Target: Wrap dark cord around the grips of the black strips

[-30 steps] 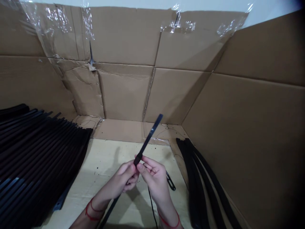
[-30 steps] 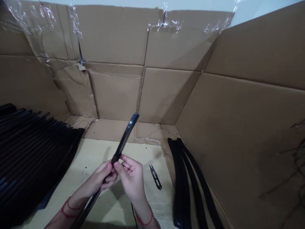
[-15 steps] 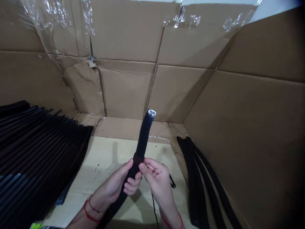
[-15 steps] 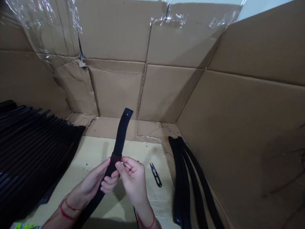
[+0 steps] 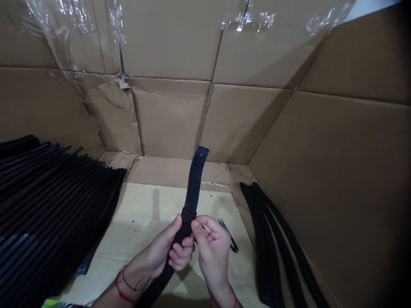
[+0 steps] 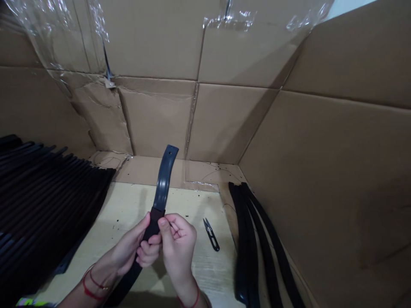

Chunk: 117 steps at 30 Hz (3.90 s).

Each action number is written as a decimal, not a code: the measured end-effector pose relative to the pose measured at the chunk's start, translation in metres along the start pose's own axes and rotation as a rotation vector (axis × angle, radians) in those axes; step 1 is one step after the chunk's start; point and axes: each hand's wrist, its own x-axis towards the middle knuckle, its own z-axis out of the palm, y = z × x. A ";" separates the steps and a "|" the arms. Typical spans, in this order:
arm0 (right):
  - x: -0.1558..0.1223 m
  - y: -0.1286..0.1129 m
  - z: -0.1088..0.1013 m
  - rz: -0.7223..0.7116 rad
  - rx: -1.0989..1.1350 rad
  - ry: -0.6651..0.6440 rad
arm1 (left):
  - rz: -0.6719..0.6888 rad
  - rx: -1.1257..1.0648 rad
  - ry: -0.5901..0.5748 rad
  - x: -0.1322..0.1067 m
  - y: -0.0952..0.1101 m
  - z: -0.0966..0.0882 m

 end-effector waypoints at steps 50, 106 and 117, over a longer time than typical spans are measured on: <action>0.029 0.017 -0.016 0.072 0.295 -0.334 | 0.259 0.212 -0.150 0.014 0.007 -0.031; 0.012 0.017 -0.013 0.071 0.244 -0.220 | 0.584 0.842 0.390 -0.002 0.000 0.011; 0.021 0.018 -0.017 0.087 0.254 -0.228 | 0.253 0.343 0.003 0.023 0.004 -0.025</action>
